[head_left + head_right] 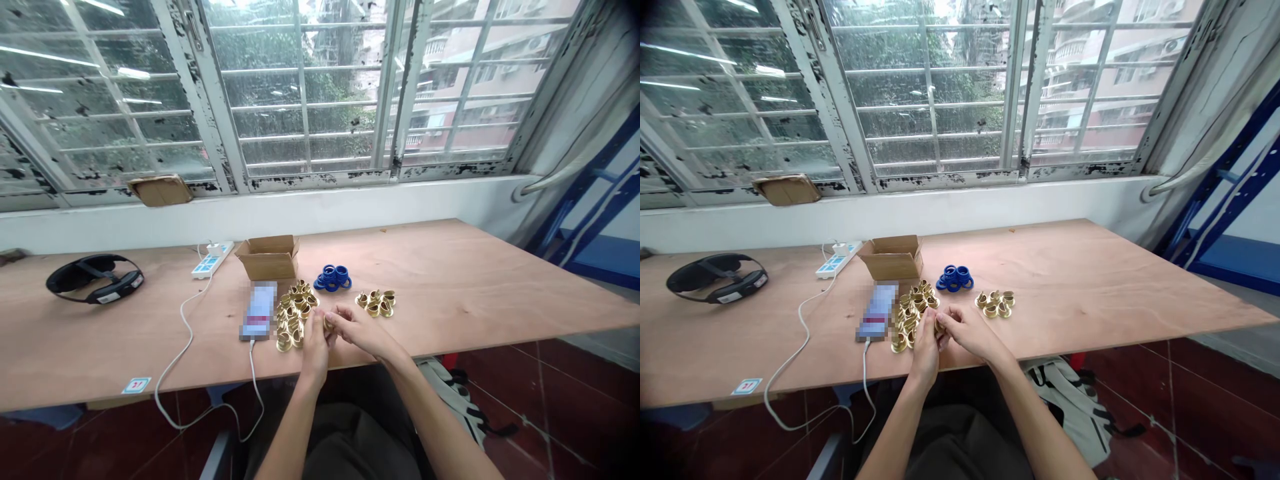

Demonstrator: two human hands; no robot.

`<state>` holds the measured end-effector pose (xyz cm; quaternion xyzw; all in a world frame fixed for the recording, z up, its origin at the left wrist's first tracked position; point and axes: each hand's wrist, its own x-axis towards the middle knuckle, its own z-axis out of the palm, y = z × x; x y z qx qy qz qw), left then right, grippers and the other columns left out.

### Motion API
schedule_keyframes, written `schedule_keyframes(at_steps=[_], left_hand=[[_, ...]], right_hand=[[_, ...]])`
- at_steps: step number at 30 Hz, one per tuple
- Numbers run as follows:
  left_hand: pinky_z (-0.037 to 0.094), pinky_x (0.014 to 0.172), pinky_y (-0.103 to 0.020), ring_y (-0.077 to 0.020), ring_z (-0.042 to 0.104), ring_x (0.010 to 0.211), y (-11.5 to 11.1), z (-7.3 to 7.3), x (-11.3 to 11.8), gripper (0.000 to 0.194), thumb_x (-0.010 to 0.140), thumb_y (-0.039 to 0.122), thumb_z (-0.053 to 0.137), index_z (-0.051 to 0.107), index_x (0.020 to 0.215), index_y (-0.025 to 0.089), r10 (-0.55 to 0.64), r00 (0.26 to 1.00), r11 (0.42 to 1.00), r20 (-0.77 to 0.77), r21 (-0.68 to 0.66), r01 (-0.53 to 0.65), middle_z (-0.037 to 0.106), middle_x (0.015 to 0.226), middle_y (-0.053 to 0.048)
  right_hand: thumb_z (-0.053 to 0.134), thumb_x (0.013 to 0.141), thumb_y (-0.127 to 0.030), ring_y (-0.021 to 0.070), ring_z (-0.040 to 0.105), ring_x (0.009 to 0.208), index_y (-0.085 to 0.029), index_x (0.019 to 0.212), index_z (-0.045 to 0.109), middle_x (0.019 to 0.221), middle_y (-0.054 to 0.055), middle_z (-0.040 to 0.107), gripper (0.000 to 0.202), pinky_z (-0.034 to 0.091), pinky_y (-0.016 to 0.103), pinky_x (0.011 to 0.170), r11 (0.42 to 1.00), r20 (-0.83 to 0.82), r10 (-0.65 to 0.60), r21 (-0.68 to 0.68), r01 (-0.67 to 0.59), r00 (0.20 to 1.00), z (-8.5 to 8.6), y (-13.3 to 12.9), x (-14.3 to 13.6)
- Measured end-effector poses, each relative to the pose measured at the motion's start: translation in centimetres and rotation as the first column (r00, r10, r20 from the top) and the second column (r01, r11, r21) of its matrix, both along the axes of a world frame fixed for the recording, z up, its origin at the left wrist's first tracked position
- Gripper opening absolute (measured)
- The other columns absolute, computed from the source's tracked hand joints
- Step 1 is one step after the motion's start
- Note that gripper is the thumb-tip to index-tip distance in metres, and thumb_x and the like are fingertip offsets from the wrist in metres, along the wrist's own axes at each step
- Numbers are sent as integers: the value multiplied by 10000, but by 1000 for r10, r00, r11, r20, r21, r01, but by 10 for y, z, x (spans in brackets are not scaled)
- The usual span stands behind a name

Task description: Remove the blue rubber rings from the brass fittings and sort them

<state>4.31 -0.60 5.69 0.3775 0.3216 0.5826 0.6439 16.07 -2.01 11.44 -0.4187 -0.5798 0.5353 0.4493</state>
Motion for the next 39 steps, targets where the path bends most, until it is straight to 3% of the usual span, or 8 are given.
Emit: schedule_keyframes(at_steps=[9, 17, 20, 24, 27, 32, 35, 39], left_hand=[[261, 476, -162, -56, 354, 529, 0, 1, 0, 504, 847, 667, 689, 492, 847, 204, 13, 1000, 1000, -19, 4, -13, 393, 655, 84], [210, 456, -175, -57, 257, 484, 0, 4, -3, 475, 918, 632, 618, 447, 792, 207, -15, 1000, 999, 20, 52, 14, 330, 616, 88], [200, 445, -183, -60, 256, 481, 0, 10, -3, 434, 940, 601, 603, 462, 817, 210, -12, 998, 995, 54, 101, 7, 335, 629, 81], [234, 466, -191, -61, 297, 503, -3, 15, -3, 355, 944, 536, 639, 505, 889, 212, -1, 999, 988, 50, 156, -7, 373, 672, 73], [303, 523, -194, -72, 361, 549, -4, 14, -3, 326, 913, 504, 698, 555, 950, 213, 44, 999, 983, -5, 178, -43, 403, 683, 68], [397, 659, -219, -104, 456, 653, -4, 11, -5, 341, 877, 500, 741, 656, 1028, 207, 103, 988, 972, -115, 222, -75, 497, 731, 35], [416, 703, -228, -121, 502, 707, -3, 11, -7, 329, 877, 476, 744, 702, 1071, 213, 122, 974, 966, -190, 249, -73, 585, 816, 4], [447, 786, -244, -147, 572, 814, -2, 11, -8, 324, 907, 433, 713, 722, 1151, 220, 124, 960, 964, -252, 261, -56, 671, 975, -38]], right_hand=[[683, 809, -708, 67, 312, 470, -204, 695, 471, 552, -88, 392, 558, 207, 213, 438, 995, -50, 45, -83, -49, 998, -3, 3, 6], [653, 889, -634, 82, 363, 511, -200, 747, 484, 596, -74, 437, 487, 284, 218, 485, 994, -107, 69, -76, -77, 992, 1, 0, 12], [628, 906, -631, 83, 351, 499, -206, 779, 482, 617, -70, 452, 467, 280, 231, 487, 1000, -141, 10, -21, -13, 990, 2, 3, 21], [597, 943, -567, 108, 405, 546, -197, 790, 534, 645, -53, 476, 405, 310, 248, 530, 967, 68, -204, 171, 190, 977, -5, 12, 38], [619, 943, -464, 136, 484, 607, -188, 741, 566, 647, -32, 529, 346, 331, 261, 578, 914, 302, -353, 315, 257, 886, -14, 18, 45], [654, 922, -324, 169, 606, 665, -178, 773, 641, 709, 18, 676, 208, 363, 265, 618, 922, 555, -370, 321, 219, 745, -26, 22, 41], [647, 938, -330, 190, 648, 719, -179, 793, 674, 766, 55, 728, 210, 368, 270, 641, 922, 652, -382, 311, 229, 654, -30, 22, 37], [611, 969, -362, 206, 664, 747, -180, 796, 682, 788, 76, 744, 261, 373, 276, 657, 924, 677, -380, 304, 231, 630, -30, 22, 39]])
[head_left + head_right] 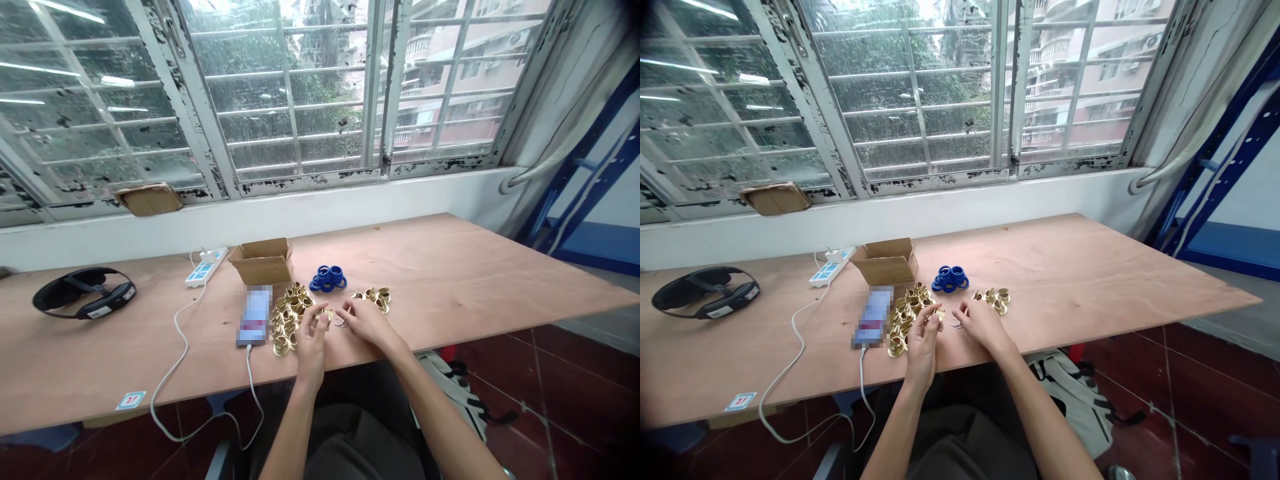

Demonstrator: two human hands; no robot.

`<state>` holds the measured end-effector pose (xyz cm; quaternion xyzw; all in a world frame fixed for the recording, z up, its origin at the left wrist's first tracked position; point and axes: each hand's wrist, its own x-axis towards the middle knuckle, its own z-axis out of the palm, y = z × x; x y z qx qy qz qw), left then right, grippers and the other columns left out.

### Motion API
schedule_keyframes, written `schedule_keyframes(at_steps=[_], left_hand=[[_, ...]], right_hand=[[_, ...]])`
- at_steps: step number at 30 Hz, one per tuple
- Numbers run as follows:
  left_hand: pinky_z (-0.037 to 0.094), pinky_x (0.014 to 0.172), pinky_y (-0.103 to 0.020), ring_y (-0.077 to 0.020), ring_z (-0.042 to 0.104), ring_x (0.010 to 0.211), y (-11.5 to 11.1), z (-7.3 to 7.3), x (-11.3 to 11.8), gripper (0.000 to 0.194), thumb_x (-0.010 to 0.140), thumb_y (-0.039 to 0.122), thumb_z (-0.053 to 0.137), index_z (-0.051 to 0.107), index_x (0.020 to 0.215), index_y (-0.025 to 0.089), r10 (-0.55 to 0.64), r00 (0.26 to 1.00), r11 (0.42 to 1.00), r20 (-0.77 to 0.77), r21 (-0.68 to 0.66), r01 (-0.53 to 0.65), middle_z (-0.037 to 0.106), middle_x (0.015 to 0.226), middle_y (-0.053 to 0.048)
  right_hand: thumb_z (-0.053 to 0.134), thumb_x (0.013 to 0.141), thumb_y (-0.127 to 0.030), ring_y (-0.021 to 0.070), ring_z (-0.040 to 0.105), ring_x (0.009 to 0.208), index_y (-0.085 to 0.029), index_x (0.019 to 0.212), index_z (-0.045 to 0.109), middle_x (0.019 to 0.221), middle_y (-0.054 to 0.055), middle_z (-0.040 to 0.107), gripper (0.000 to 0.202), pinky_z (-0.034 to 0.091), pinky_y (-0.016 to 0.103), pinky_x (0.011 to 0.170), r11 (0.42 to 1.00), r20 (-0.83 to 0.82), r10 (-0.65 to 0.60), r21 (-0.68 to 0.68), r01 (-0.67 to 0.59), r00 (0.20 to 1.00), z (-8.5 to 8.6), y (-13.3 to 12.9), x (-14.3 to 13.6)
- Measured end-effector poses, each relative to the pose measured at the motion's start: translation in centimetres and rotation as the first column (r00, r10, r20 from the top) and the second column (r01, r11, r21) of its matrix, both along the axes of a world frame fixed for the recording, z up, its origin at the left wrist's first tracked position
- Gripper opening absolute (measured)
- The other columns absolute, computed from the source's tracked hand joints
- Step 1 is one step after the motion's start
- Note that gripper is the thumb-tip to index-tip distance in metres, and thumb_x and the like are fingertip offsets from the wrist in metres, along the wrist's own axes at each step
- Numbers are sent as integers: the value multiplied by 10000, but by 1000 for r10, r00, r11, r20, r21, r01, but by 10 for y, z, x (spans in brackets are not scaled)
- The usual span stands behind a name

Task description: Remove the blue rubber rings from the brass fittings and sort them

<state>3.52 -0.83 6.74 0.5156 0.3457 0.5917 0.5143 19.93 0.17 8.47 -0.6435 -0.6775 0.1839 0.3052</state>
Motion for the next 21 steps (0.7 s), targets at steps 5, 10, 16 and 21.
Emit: schedule_keyframes(at_steps=[5, 10, 16, 21], left_hand=[[483, 941, -285, -195, 641, 1081, 3, -2, 4, 443, 813, 354, 822, 688, 1215, 224, 1, 998, 997, 68, -72, 4, 685, 1197, -77], [537, 909, -314, -207, 689, 1021, 3, -4, 8, 560, 708, 288, 902, 643, 1198, 210, -19, 999, 998, 44, -63, 22, 709, 1090, -81], [521, 984, -392, -250, 704, 1054, -5, -4, 13, 553, 766, 293, 862, 602, 1250, 227, -38, 996, 998, -82, 52, 43, 725, 1097, -103], [521, 955, -430, -275, 678, 1012, -16, 3, 14, 412, 816, 309, 810, 666, 1200, 270, 47, 961, 988, -273, 152, -5, 703, 1178, -100]], right_hand=[[558, 996, -368, 182, 616, 668, -179, 769, 654, 709, 36, 687, 310, 360, 266, 617, 996, -99, 9, 85, -1, 995, 12, -4, 8], [561, 1005, -435, 164, 596, 650, -189, 919, 672, 702, 0, 657, 283, 371, 255, 601, 981, -236, 167, 141, -136, 957, 31, -18, 12], [735, 897, -406, 172, 624, 719, -208, 987, 662, 809, 11, 700, 230, 396, 258, 643, 970, -123, 241, 72, -234, 963, 41, -31, 7], [744, 879, -322, 169, 635, 743, -207, 954, 670, 840, 13, 718, 156, 398, 260, 652, 972, -112, 225, 97, -215, 968, 43, -32, 13]])
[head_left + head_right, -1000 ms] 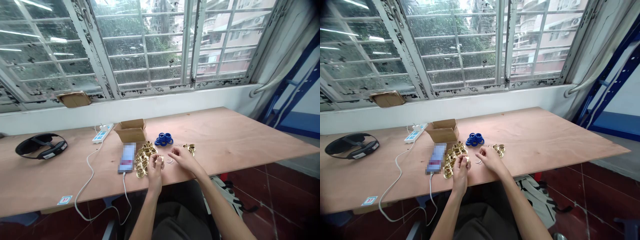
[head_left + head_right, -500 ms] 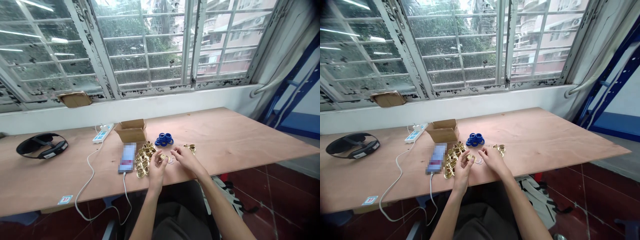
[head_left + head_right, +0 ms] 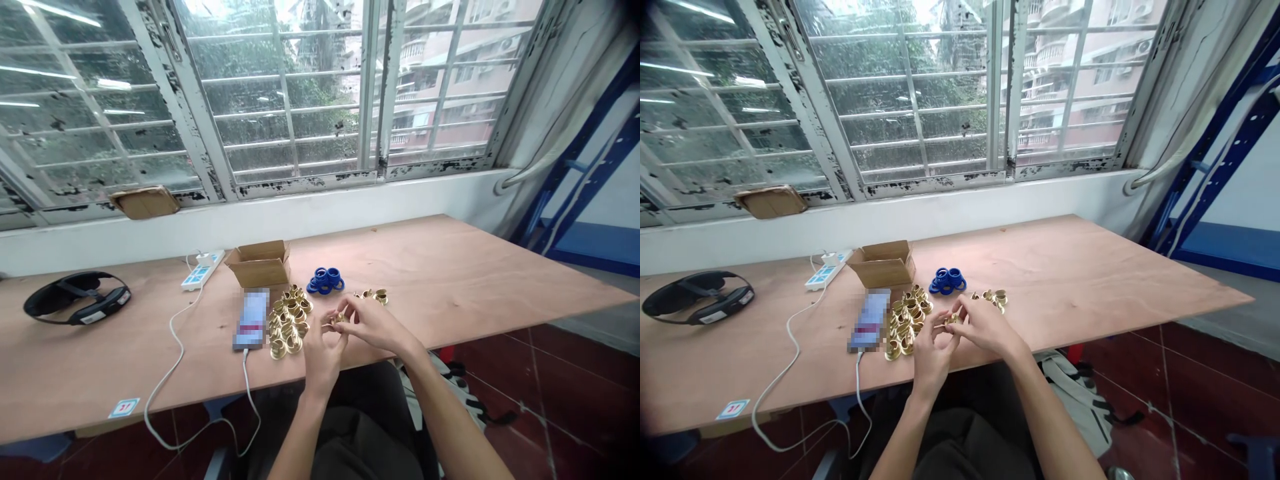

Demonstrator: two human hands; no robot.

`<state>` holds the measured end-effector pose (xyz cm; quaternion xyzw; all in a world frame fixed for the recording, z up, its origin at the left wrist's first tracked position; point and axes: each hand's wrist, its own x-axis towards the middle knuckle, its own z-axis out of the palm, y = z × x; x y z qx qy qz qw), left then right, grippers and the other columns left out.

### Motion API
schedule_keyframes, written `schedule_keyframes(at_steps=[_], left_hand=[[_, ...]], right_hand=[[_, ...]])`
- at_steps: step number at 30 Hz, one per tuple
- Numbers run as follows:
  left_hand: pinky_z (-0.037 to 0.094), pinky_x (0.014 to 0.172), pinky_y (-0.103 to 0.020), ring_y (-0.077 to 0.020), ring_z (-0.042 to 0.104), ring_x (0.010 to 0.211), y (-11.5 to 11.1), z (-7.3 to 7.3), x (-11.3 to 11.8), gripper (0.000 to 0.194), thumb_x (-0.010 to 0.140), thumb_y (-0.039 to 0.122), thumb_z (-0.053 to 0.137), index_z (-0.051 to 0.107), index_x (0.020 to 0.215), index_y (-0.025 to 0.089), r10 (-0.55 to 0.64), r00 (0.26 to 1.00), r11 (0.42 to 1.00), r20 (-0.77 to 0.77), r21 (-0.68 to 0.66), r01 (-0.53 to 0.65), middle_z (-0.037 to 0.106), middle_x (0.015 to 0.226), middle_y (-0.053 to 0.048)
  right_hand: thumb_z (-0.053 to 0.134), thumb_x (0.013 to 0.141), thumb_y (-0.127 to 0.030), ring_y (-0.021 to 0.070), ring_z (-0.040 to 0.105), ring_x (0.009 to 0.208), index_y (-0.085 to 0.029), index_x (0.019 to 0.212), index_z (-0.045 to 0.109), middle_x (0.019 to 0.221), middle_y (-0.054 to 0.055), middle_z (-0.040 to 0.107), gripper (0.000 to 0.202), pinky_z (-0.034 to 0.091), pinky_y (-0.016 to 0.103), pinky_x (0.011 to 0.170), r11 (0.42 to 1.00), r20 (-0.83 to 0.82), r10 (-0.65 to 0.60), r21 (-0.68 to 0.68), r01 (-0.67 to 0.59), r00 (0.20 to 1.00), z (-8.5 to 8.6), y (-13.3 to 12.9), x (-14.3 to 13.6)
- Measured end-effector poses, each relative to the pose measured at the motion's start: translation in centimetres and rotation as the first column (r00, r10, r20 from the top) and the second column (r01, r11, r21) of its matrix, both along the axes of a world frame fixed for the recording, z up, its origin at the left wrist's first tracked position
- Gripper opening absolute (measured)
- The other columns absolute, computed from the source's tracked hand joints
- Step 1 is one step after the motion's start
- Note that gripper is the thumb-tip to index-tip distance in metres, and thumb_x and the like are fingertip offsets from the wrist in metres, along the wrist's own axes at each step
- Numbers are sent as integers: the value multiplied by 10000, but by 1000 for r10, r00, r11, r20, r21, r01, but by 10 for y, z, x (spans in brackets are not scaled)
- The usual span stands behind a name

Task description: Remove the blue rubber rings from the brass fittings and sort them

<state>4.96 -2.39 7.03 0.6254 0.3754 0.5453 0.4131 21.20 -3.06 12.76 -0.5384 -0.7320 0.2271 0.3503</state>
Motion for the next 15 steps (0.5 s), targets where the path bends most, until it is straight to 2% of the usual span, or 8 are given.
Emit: schedule_keyframes(at_steps=[4, 8, 10, 12, 15], left_hand=[[473, 986, -435, -308, 608, 1125, 1, 15, -11, 299, 852, 252, 761, 718, 1146, 293, 124, 983, 974, -135, 205, -94, 670, 1251, -94], [382, 1085, -486, -327, 548, 1169, 10, 34, -37, 220, 861, 204, 730, 728, 1064, 288, 298, 908, 907, -293, 384, -173, 714, 1144, -72], [384, 1077, -480, -324, 530, 1171, 14, 40, -51, 220, 869, 193, 711, 715, 1072, 277, 368, 836, 890, -407, 415, -189, 726, 1140, -59], [390, 1064, -470, -322, 518, 1162, 17, 44, -62, 239, 861, 186, 716, 706, 1087, 264, 410, 756, 885, -510, 423, -194, 735, 1147, -50], [402, 1035, -457, -323, 507, 1133, 19, 44, -73, 267, 845, 202, 740, 712, 1104, 260, 410, 654, 903, -635, 386, -191, 746, 1160, -39]], right_hand=[[748, 868, -330, 170, 613, 708, -206, 914, 685, 823, 16, 719, 147, 396, 270, 636, 998, -5, -69, 14, 69, 998, 6, -3, 23], [762, 840, -313, 175, 612, 714, -236, 954, 725, 867, 7, 732, 142, 386, 282, 638, 974, 62, -226, 9, 226, 972, 7, -5, 50], [775, 822, -302, 193, 622, 786, -253, 952, 746, 907, 10, 726, 143, 391, 287, 672, 960, 137, -279, 24, 279, 950, 6, -6, 58], [788, 804, -278, 219, 616, 892, -266, 936, 770, 954, 27, 700, 134, 402, 296, 740, 959, 212, -283, 38, 281, 935, 5, -7, 61], [810, 765, -224, 250, 579, 969, -278, 889, 804, 987, 56, 644, 135, 387, 319, 805, 959, 313, -276, 32, 280, 909, 1, -7, 58]])
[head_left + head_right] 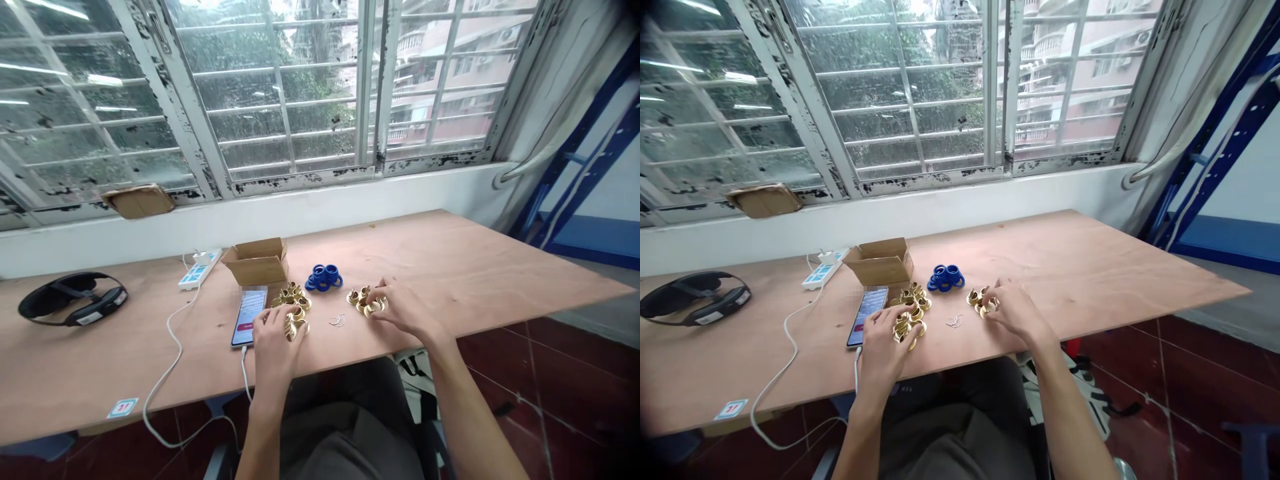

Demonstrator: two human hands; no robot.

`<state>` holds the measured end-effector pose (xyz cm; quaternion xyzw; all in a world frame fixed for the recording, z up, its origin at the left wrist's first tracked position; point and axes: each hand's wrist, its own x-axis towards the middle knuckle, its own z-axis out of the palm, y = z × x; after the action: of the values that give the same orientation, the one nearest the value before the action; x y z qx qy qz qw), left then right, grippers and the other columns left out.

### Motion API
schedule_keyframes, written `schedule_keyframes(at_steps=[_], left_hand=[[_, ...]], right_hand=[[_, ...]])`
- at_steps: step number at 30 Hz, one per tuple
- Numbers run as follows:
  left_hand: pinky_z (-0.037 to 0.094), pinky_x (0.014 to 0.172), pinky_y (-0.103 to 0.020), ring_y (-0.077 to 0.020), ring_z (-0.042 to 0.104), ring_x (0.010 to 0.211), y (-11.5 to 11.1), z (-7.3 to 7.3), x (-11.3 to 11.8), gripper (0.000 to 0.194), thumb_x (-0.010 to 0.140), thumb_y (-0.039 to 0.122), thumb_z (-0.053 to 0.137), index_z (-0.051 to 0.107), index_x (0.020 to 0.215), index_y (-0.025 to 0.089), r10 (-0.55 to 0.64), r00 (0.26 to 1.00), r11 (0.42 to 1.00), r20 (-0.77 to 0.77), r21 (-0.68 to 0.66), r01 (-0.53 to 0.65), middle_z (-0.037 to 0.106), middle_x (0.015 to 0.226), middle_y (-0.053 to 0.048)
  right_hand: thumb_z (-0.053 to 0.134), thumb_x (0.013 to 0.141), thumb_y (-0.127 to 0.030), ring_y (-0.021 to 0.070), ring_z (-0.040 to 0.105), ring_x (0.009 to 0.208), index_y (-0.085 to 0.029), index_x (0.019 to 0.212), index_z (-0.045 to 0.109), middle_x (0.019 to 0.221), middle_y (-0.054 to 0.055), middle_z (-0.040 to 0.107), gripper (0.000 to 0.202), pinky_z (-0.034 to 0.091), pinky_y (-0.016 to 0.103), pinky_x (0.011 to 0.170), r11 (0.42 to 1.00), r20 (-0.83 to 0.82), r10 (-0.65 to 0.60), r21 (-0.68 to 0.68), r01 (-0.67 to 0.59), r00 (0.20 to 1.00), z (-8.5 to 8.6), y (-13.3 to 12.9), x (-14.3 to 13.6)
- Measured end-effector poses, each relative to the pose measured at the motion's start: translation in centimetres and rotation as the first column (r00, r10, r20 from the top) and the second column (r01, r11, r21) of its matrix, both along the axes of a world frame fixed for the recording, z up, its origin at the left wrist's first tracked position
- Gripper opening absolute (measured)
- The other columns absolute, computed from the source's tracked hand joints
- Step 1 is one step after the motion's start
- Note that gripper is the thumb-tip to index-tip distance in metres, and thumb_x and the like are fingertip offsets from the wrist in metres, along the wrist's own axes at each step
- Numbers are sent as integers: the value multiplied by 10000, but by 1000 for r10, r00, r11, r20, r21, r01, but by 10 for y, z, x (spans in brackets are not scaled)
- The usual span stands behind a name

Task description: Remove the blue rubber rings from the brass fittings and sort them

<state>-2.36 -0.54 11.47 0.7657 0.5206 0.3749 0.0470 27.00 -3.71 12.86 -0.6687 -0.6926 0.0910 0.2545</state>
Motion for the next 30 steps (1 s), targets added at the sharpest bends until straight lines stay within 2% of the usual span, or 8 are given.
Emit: schedule_keyframes(at_steps=[5, 9, 12, 15, 19, 22, 26, 30], left_hand=[[396, 953, -461, -332, 536, 1099, 2, -6, -4, 287, 820, 202, 767, 735, 1092, 286, -1, 988, 982, -153, -184, -27, 771, 1122, -34], [358, 937, -471, -335, 551, 1109, 2, -9, -2, 350, 815, 147, 752, 728, 1121, 315, -25, 980, 971, -199, -240, -24, 769, 1150, -27], [349, 935, -463, -328, 554, 1107, 3, -12, -2, 380, 819, 111, 730, 717, 1140, 315, -21, 980, 971, -196, -236, -27, 764, 1170, -24], [348, 929, -458, -328, 555, 1099, 7, -18, -2, 382, 833, 116, 716, 710, 1162, 310, 6, 982, 975, -187, -216, -47, 763, 1172, -33], [342, 913, -465, -340, 544, 1099, 10, -25, 3, 330, 839, 153, 728, 733, 1133, 303, 66, 980, 980, -188, -172, -99, 752, 1183, -46], [337, 899, -470, -351, 531, 1110, 9, -27, 7, 249, 835, 177, 739, 764, 1051, 298, 95, 977, 981, -192, -150, -125, 744, 1177, -57], [327, 904, -487, -357, 526, 1119, 8, -30, 7, 175, 835, 180, 742, 771, 962, 296, 86, 983, 988, -164, -113, -105, 751, 1155, -55], [331, 934, -503, -343, 551, 1086, 9, -30, 6, 158, 825, 149, 749, 758, 887, 294, 33, 998, 996, -58, -78, -37, 786, 1018, -27]], right_hand=[[792, 756, -156, 281, 539, 1022, -294, 903, 822, 1029, 77, 617, 204, 309, 367, 869, 997, 111, -32, -62, 39, 993, -12, 8, -10], [751, 756, -117, 282, 526, 1055, -264, 931, 788, 1070, 78, 618, 232, 271, 373, 881, 995, 139, -41, -86, 53, 989, -23, 14, -9], [707, 758, -97, 278, 532, 1055, -243, 972, 744, 1081, 71, 625, 262, 272, 369, 875, 994, 146, -53, -91, 67, 988, -26, 14, -8], [684, 752, -79, 261, 560, 1012, -228, 983, 708, 1053, 58, 638, 276, 298, 367, 877, 995, 132, -45, -80, 56, 990, -20, 11, -10], [684, 800, -78, 201, 604, 913, -203, 981, 656, 1016, 45, 667, 222, 373, 294, 797, 997, -25, 77, -21, -77, 997, -7, 5, -21], [696, 872, -154, 190, 616, 866, -198, 993, 643, 947, 40, 680, 139, 392, 267, 726, 990, -100, 139, 9, -139, 985, 1, 3, -33], [705, 911, -240, 175, 581, 736, -197, 987, 663, 777, 2, 635, 97, 351, 267, 656, 980, -54, 197, 10, -197, 979, 2, 5, -50], [705, 926, -282, 160, 555, 700, -201, 943, 649, 728, -17, 609, 100, 325, 263, 643, 960, -49, 277, 52, -275, 960, -5, 7, -62]])
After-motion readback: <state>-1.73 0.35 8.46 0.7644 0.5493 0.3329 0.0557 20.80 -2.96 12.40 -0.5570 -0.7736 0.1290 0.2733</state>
